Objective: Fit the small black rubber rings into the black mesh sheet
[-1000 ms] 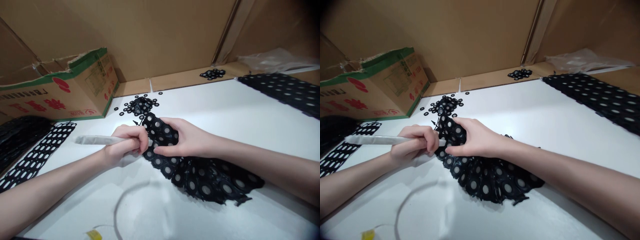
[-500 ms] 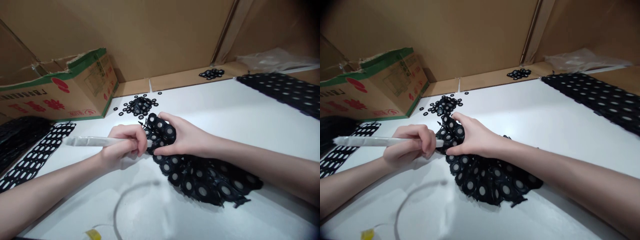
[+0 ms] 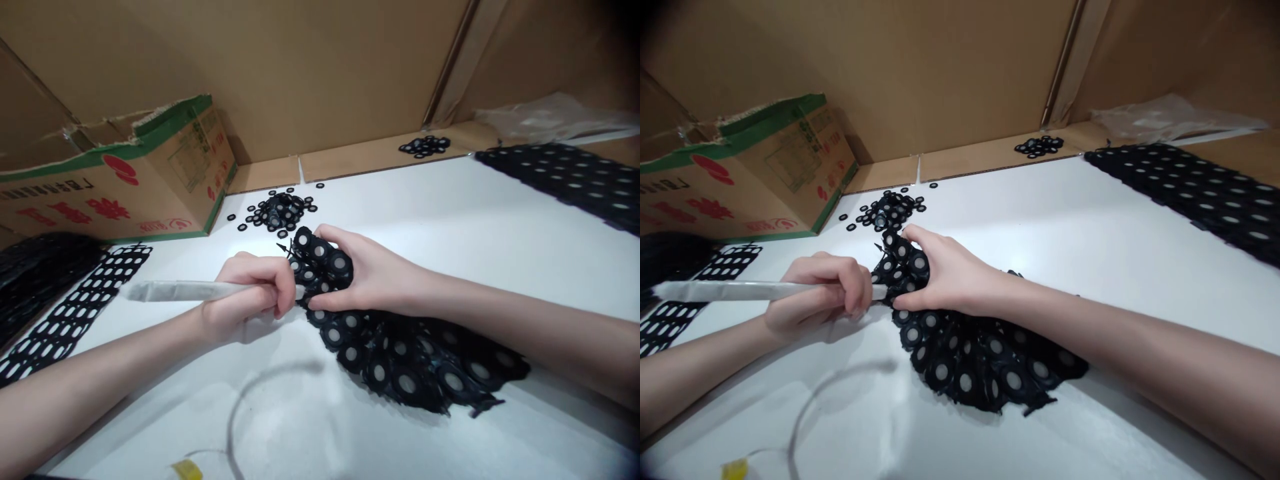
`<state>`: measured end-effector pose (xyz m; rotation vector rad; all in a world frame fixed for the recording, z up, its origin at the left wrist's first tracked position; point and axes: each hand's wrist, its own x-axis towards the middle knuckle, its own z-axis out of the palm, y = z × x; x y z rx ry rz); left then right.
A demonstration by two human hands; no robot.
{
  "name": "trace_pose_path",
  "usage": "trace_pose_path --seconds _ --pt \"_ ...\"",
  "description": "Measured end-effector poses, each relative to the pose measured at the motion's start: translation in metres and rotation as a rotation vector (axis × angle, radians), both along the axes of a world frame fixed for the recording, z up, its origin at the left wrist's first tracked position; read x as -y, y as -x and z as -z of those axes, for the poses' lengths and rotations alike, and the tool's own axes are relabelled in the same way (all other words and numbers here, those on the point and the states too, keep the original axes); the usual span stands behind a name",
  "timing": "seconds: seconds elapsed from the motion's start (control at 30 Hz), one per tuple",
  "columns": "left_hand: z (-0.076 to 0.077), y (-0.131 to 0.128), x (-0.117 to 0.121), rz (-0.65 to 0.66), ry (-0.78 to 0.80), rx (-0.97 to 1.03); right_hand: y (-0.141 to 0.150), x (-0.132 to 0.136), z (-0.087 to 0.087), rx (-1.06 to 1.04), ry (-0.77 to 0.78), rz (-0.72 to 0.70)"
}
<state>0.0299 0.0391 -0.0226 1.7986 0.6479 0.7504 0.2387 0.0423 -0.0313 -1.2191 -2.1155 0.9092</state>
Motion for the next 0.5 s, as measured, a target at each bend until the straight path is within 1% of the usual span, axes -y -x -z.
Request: trace_pose_path --seconds 0.17,0.3,0.43,0.5 --pt "-0.007 -0.001 -0.003 0.077 -0.053 -0.114 0.0 0.0 0.001 -0.005 -0.011 -0.016" --pt "-0.012 -0.003 -0.006 0.105 -0.025 -0.168 0.0 -0.001 0.001 -0.017 -0.046 -0.031" --pt "-0.01 -0.003 -0.007 0.167 0.049 -0.185 0.0 -0.001 0.001 -0.025 -0.07 -0.042" --pt "-0.006 -0.003 -0.006 0.146 0.06 -0.164 0.0 -0.001 0.001 -0.027 -0.069 -0.038"
